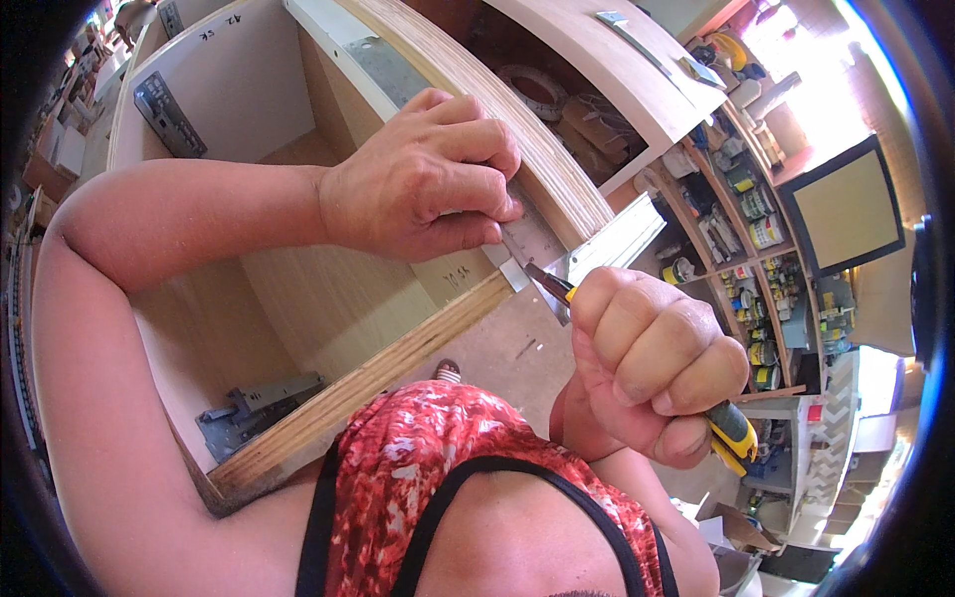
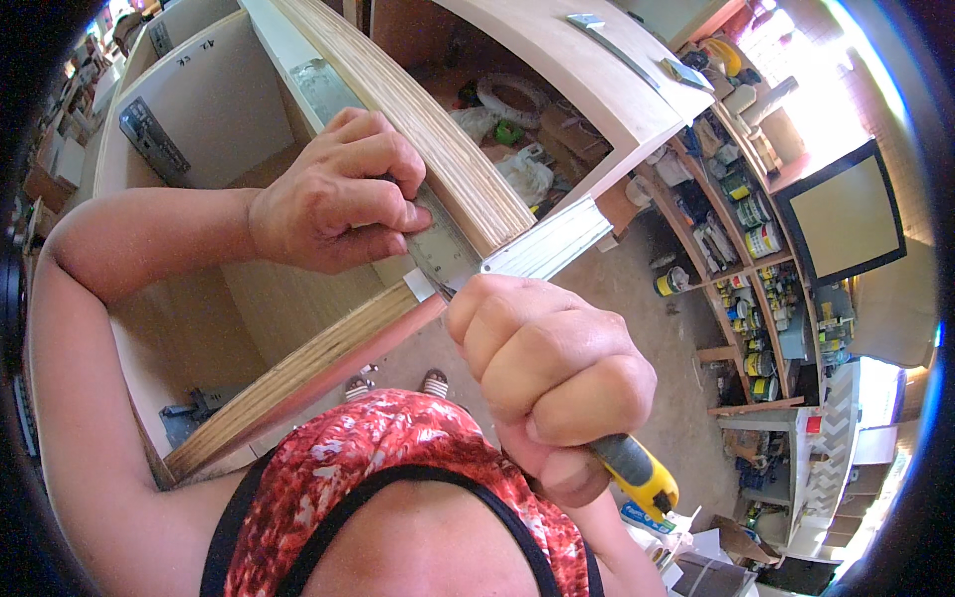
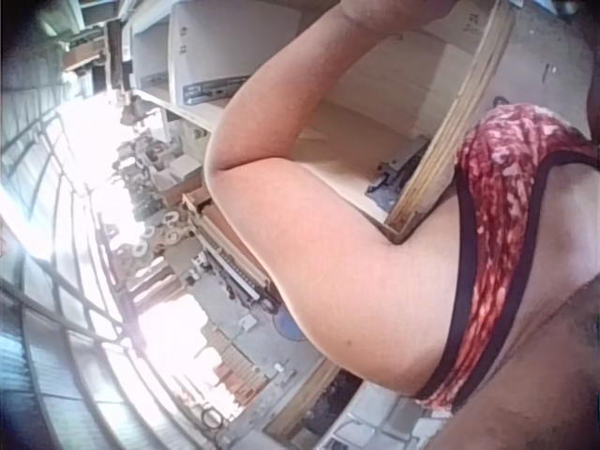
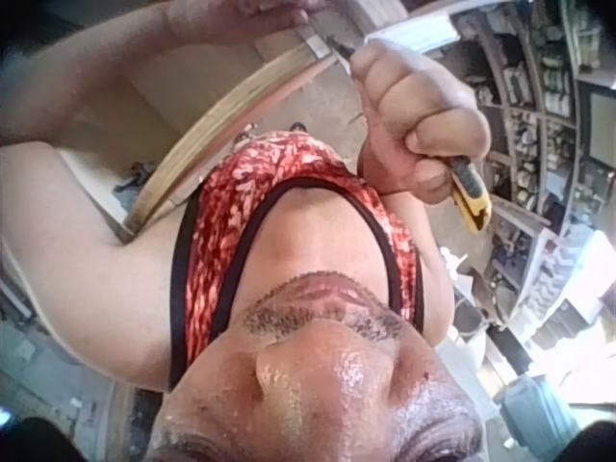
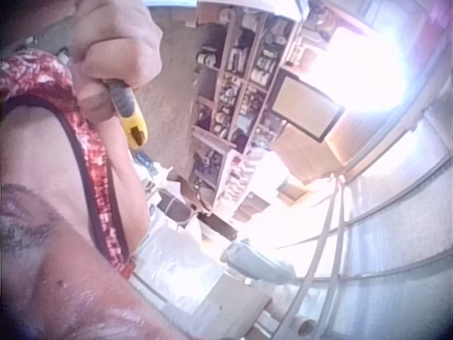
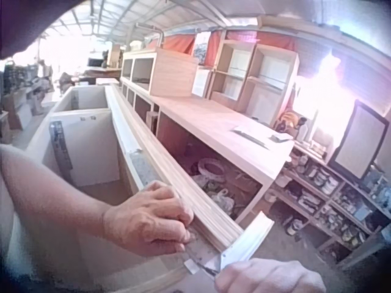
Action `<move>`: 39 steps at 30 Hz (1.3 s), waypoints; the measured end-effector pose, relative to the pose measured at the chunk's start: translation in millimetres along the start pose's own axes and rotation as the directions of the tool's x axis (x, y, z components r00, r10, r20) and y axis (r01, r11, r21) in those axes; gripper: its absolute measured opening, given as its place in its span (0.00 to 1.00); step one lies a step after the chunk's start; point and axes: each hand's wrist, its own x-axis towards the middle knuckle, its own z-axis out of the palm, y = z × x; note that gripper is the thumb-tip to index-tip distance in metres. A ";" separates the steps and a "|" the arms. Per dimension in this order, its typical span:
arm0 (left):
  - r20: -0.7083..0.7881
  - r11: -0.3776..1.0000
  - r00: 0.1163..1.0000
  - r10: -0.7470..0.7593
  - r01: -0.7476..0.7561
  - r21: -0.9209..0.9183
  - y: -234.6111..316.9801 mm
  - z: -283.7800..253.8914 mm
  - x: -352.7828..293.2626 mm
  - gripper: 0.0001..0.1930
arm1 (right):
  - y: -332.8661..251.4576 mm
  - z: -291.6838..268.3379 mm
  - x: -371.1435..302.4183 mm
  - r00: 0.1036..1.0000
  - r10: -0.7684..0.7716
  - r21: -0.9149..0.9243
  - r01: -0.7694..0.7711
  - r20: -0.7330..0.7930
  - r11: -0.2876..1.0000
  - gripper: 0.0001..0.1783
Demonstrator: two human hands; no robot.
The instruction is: The person uses a metal ruler and a utility knife to trim excess wood veneer from the edges of a wooden cabinet frame. They align the ruler along the edge and carefully cut along it to remove the overhang, repeating the process on multiple edges of the frame.
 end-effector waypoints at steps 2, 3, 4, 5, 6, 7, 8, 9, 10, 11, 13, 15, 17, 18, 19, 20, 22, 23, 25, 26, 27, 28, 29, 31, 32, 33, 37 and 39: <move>-0.008 0.999 0.999 -0.037 0.037 -0.010 0.1 1.0 -1.9 0.08 | -0.1 2.8 -0.9 1.000 0.007 -0.034 -0.007 0.010 0.999 0.19; -0.007 0.999 0.999 -0.036 0.035 -0.009 -0.1 1.2 -1.6 0.08 | -0.8 3.7 -0.3 1.000 0.009 -0.045 -0.008 0.016 0.999 0.19; -0.006 0.999 0.999 -0.034 0.034 -0.009 -0.5 1.1 -1.5 0.08 | -1.2 4.8 -0.4 1.000 0.010 -0.056 -0.009 0.020 0.998 0.19; -0.005 0.999 0.999 -0.032 0.032 -0.009 -1.1 1.1 -1.4 0.08 | -0.9 5.5 -0.5 1.000 0.008 -0.057 -0.007 0.024 0.998 0.19; -0.004 0.999 0.999 -0.032 0.032 -0.008 -1.2 0.3 -1.1 0.08 | -0.9 5.6 0.4 1.000 0.008 -0.061 -0.007 0.024 0.998 0.19; -0.002 0.999 0.999 -0.032 0.032 -0.007 -1.4 -0.4 -0.7 0.08 | -1.9 5.7 0.2 1.000 0.013 -0.068 -0.011 0.022 0.998 0.20; 0.000 0.999 1.000 -0.031 0.031 -0.007 -1.5 -0.7 -0.2 0.08 | -3.3 5.0 1.2 1.000 0.021 -0.083 -0.020 0.016 0.996 0.20; -0.001 0.999 1.000 -0.031 0.031 -0.009 -1.1 -1.2 -0.1 0.08 | -4.4 4.6 1.6 1.000 0.025 -0.084 -0.024 0.011 0.996 0.19; -0.002 0.999 1.000 -0.030 0.030 -0.012 -0.6 -1.4 0.3 0.08 | -5.1 4.7 1.7 1.000 0.030 -0.084 -0.030 0.005 0.996 0.19; -0.003 0.999 1.000 -0.030 0.030 -0.014 -0.2 -1.6 0.7 0.08 | -5.4 4.5 1.5 0.999 0.033 -0.071 -0.033 -0.003 0.997 0.19; 0.016 1.000 1.000 -0.022 0.023 -0.013 0.5 -1.9 0.8 0.08 | -6.5 3.2 2.6 0.999 0.044 -0.053 -0.043 0.002 0.998 0.19; 0.020 1.000 1.000 -0.018 0.018 -0.016 0.9 -1.2 2.1 0.09 | -9.8 1.0 2.6 0.999 0.048 -0.052 -0.047 0.022 0.998 0.19; 0.010 1.000 1.000 -0.016 0.017 -0.025 1.0 1.0 4.4 0.09 | -9.8 -1.3 2.1 0.999 0.032 -0.047 -0.030 0.035 0.998 0.19; 0.012 1.000 1.000 -0.017 0.017 -0.026 1.9 1.3 5.6 0.09 | -10.0 -2.8 1.9 0.999 0.020 -0.040 -0.018 0.041 0.999 0.19; 0.013 0.999 1.000 -0.017 0.017 -0.027 2.7 1.3 6.7 0.09 | -11.2 -3.6 2.3 0.999 0.020 -0.048 -0.019 0.038 0.999 0.19; 0.015 0.999 1.000 -0.016 0.017 -0.029 3.3 1.6 8.0 0.09 | -13.0 -4.1 2.5 0.999 0.021 -0.056 -0.019 0.034 0.998 0.19; 0.005 0.999 1.000 -0.013 0.014 -0.037 4.1 3.6 10.1 0.09 | -22.9 -8.2 -0.9 0.998 0.057 -0.038 -0.057 0.003 0.998 0.19; 0.002 0.999 1.000 -0.014 0.014 -0.038 4.7 3.4 9.7 0.09 | -35.0 -12.3 -7.2 0.996 0.091 -0.007 -0.091 -0.024 0.996 0.19; -0.024 1.000 1.000 -0.009 0.008 -0.017 5.6 4.7 6.0 0.09 | -46.9 -15.7 -21.9 0.991 0.090 0.009 -0.090 -0.102 0.996 0.18; -0.036 1.000 0.999 -0.006 0.005 -0.007 5.9 6.3 4.4 0.09 | -48.8 -17.4 -30.7 0.986 0.048 -0.010 -0.050 -0.159 0.999 0.18; -0.026 1.000 1.000 -0.011 0.011 -0.004 4.3 4.8 2.5 0.09 | -49.4 -14.7 -39.3 0.972 -0.011 -0.029 0.005 -0.234 1.000 0.18; -0.015 1.000 1.000 -0.015 0.015 0.000 2.9 3.2 0.6 0.09 | -55.6 -13.8 -40.5 0.970 -0.055 -0.065 0.041 -0.236 0.997 0.19; -0.005 1.000 1.000 -0.020 0.020 0.003 2.5 1.6 -1.9 0.09 | -58.2 -12.7 -39.8 0.966 -0.067 -0.034 0.060 -0.251 0.998 0.20; 0.000 1.000 1.000 0.001 -0.001 0.020 -1.1 0.7 -1.9 0.09 | -65.2 -11.0 -27.6 0.960 -0.116 -0.003 0.120 -0.256 0.993 0.20; 0.001 1.000 1.000 0.011 -0.011 0.028 -3.1 0.2 -2.1 0.09 | -65.5 -9.1 -24.0 0.962 -0.105 0.001 0.108 -0.251 0.994 0.20; 0.002 1.000 1.000 0.005 -0.006 0.021 -2.8 0.0 -2.0 0.09 | -61.3 -8.6 -21.9 0.963 -0.093 0.038 0.106 -0.254 0.994 0.19; 0.008 1.000 1.000 -0.007 0.007 -0.024 -4.5 -0.2 0.7 0.09 | -36.2 -4.2 -7.7 0.983 -0.055 0.104 0.074 -0.177 0.992 0.18; 0.011 0.999 1.000 -0.004 0.005 -0.041 -5.9 0.7 1.8 0.09 | -24.3 -2.4 0.0 0.994 -0.025 0.093 0.036 -0.111 0.995 0.18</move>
